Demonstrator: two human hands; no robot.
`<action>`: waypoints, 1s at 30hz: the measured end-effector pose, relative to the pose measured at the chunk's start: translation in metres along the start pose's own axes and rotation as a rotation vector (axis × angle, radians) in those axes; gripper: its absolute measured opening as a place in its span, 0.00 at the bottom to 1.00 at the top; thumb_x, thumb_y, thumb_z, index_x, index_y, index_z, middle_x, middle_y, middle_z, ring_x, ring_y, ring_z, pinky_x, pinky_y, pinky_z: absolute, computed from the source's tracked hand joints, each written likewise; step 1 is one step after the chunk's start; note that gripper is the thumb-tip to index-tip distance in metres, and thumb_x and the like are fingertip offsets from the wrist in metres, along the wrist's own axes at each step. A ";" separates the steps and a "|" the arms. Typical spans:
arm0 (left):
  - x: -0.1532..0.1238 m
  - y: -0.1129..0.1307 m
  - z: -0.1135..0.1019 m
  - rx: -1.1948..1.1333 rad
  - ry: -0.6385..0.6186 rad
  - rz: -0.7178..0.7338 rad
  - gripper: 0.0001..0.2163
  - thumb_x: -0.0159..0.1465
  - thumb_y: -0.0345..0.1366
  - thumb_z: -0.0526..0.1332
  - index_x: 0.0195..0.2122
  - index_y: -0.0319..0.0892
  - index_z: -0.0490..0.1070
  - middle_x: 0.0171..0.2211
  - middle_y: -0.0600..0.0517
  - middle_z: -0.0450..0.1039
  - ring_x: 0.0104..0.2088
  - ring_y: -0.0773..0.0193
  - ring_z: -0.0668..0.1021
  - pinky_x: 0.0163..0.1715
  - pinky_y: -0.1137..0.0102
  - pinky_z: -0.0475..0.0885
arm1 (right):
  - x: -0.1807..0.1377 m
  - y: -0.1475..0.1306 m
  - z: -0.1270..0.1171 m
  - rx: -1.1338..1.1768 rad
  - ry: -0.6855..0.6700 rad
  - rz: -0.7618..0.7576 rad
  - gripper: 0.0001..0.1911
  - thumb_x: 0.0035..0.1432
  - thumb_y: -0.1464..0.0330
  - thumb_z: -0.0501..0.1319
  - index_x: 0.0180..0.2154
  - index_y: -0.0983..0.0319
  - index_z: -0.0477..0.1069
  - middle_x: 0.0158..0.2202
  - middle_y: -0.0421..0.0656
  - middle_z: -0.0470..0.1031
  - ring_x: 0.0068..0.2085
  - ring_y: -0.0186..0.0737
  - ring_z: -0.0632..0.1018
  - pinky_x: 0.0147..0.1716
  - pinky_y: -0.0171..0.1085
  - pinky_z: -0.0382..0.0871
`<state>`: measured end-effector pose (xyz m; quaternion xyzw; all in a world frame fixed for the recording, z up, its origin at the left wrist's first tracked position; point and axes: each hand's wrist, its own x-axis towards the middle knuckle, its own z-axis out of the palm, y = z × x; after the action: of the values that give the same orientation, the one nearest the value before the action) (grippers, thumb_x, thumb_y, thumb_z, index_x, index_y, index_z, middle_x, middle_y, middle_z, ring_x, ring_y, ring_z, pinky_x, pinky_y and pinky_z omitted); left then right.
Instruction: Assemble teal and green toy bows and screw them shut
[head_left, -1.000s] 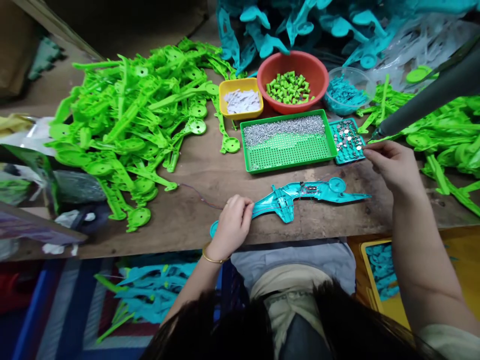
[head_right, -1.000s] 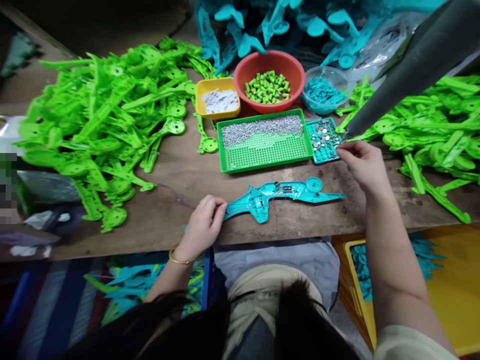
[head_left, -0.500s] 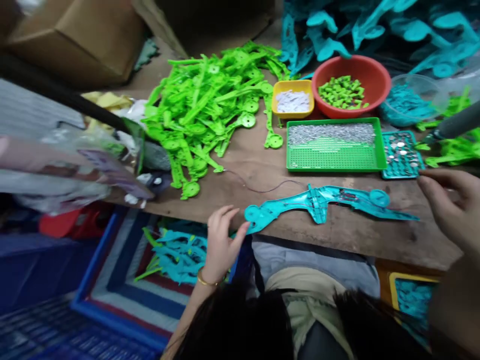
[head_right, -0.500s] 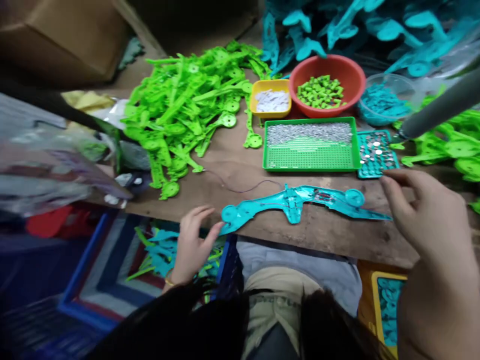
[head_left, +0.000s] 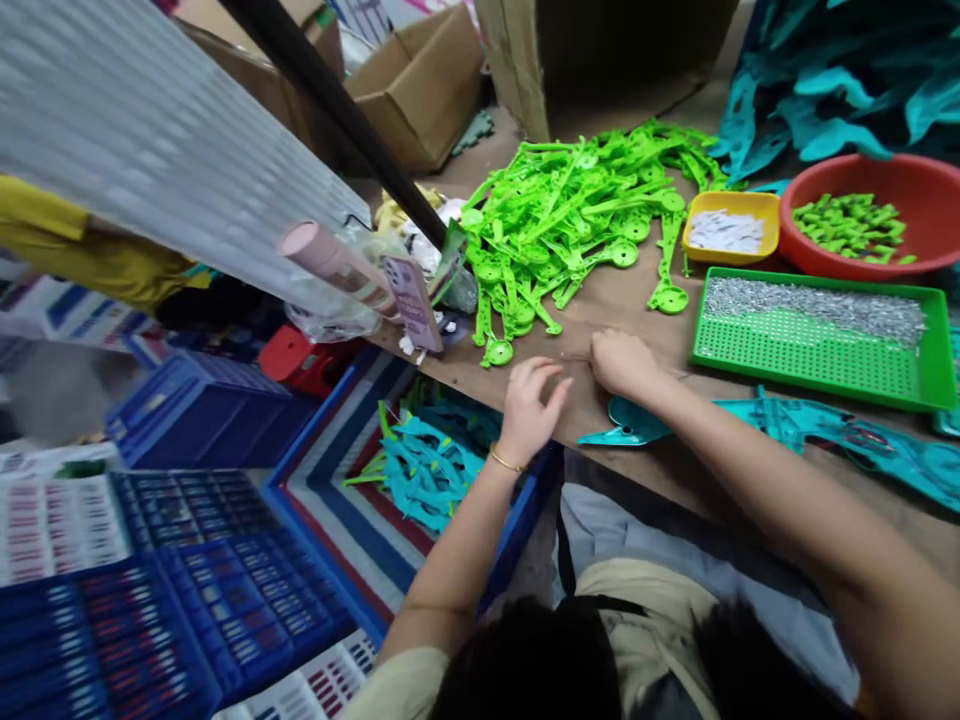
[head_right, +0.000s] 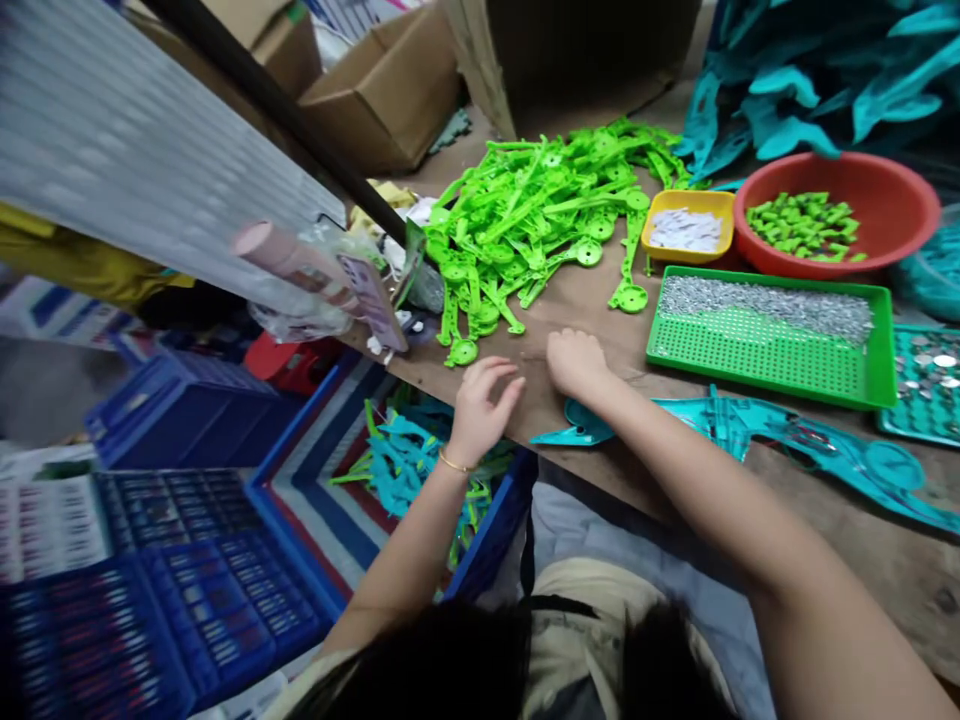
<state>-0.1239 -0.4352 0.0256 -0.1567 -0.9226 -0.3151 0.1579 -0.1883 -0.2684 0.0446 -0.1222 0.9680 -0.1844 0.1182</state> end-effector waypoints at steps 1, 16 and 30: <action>0.009 -0.014 -0.005 0.051 0.024 -0.034 0.07 0.65 0.37 0.60 0.41 0.41 0.73 0.44 0.46 0.74 0.48 0.59 0.74 0.52 0.61 0.68 | -0.005 0.003 -0.004 0.030 0.007 0.000 0.11 0.64 0.69 0.50 0.42 0.67 0.68 0.44 0.58 0.76 0.45 0.49 0.77 0.43 0.43 0.68; 0.078 -0.068 -0.025 0.277 0.273 -0.226 0.11 0.66 0.34 0.53 0.42 0.39 0.73 0.42 0.42 0.77 0.45 0.55 0.78 0.48 0.61 0.70 | -0.103 0.049 0.010 -0.164 0.226 0.253 0.14 0.68 0.63 0.46 0.41 0.61 0.67 0.34 0.47 0.77 0.26 0.40 0.75 0.23 0.37 0.44; -0.037 -0.061 -0.041 0.197 0.365 -0.172 0.08 0.67 0.35 0.54 0.44 0.41 0.70 0.42 0.46 0.73 0.46 0.59 0.76 0.49 0.58 0.73 | -0.104 0.056 0.020 -0.195 0.211 0.144 0.15 0.69 0.63 0.45 0.40 0.61 0.67 0.38 0.46 0.76 0.31 0.39 0.77 0.22 0.37 0.41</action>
<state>-0.1062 -0.5137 0.0093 -0.0019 -0.9151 -0.2587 0.3094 -0.0952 -0.1955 0.0242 -0.0432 0.9946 -0.0925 0.0162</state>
